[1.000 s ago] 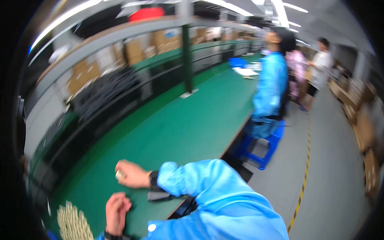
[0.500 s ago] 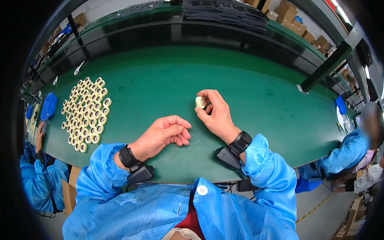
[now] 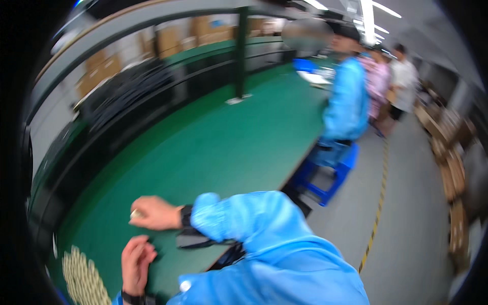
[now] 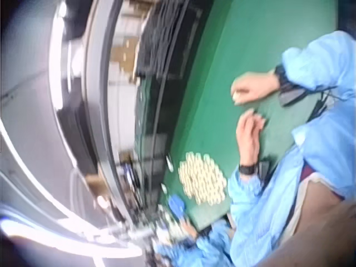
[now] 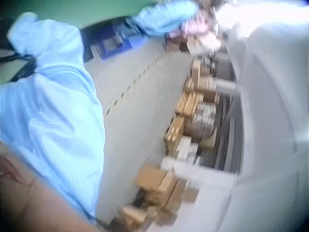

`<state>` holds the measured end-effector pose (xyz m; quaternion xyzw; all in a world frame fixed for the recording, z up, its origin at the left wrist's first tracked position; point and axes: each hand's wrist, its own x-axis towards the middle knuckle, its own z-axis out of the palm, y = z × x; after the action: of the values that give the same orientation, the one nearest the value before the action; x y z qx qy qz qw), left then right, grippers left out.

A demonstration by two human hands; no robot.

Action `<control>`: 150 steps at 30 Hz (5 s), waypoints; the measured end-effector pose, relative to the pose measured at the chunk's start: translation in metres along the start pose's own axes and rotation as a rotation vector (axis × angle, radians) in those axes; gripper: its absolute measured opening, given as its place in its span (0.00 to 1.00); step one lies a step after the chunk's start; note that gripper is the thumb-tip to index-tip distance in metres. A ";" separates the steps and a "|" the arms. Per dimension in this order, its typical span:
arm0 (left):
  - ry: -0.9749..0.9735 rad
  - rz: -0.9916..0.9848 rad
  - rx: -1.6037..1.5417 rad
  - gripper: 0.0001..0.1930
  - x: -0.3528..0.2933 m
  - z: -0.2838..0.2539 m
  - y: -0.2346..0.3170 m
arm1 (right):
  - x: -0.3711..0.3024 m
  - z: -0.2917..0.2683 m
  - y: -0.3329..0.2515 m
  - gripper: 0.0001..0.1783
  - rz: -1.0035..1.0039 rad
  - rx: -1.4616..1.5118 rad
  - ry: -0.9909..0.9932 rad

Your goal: Manually assemble plastic and metal industrial components, fitting gears and small parts into a housing.

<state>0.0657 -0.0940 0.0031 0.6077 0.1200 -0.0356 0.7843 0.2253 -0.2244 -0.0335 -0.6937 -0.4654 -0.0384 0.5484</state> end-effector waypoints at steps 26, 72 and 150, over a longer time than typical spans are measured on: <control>-0.350 0.019 0.039 0.15 -0.046 0.008 0.014 | -0.010 -0.042 -0.032 0.16 0.461 0.272 -0.157; -0.089 0.012 -0.744 0.11 -0.009 -0.107 0.003 | 0.325 0.310 0.086 0.15 -0.127 -0.124 -0.565; -0.130 0.138 -0.551 0.22 -0.001 -0.031 0.011 | 0.040 -0.011 -0.056 0.22 0.291 0.666 -0.488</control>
<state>0.0624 -0.0619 0.0068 0.3751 0.0331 0.0129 0.9263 0.2144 -0.2105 0.0341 -0.5260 -0.4656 0.3566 0.6159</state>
